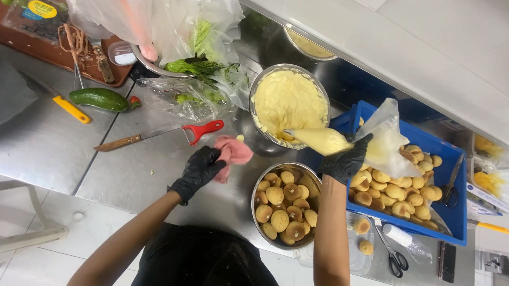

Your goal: Filling pastry shells with cream using a piping bag in a bakery setting.

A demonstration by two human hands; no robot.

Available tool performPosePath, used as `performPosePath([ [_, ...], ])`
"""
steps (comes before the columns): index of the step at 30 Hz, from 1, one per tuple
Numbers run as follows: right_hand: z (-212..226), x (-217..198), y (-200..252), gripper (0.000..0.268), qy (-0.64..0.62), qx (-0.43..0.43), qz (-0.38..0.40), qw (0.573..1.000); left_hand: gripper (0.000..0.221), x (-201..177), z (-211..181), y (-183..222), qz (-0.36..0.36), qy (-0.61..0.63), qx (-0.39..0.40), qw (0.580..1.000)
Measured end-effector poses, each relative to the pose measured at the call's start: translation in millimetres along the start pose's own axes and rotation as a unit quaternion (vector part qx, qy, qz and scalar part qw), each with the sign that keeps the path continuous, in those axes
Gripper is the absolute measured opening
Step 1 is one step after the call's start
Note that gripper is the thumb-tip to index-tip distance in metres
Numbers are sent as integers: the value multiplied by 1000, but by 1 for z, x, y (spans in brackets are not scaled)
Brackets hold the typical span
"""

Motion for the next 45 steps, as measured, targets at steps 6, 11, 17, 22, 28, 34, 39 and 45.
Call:
performPosePath([
  [6,36,-7,17,44,9,3,-22,1000,33,26,-6,-69,37,-138,9,990],
  [11,65,-6,35,32,3,-15,-11,1000,68,82,61,-104,90,-231,112,962],
  [17,86,3,56,26,-17,-46,-15,999,127,86,42,-127,276,-224,107,929],
  [22,89,11,70,26,-34,-16,-48,998,67,137,94,-118,234,-237,80,939],
  [28,89,4,76,32,5,-30,-63,998,36,115,54,-69,196,-22,-89,976],
  [34,106,-60,80,27,-31,2,-65,997,47,32,49,-47,353,262,-77,895],
  [39,154,-94,130,45,417,-30,-69,906,77,-4,18,-24,383,0,-69,921],
  [45,259,-175,252,59,341,-166,-118,918,64,12,0,44,239,-372,126,888],
])
Point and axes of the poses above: each hand's wrist, its own y-axis away from the middle knuckle, its own x-axis out of the palm, z = x × y, the point moved 3 cm from there along -y, towards the middle knuckle, and after that the axes turned 4 degrees about x, right-handed, at the moved point
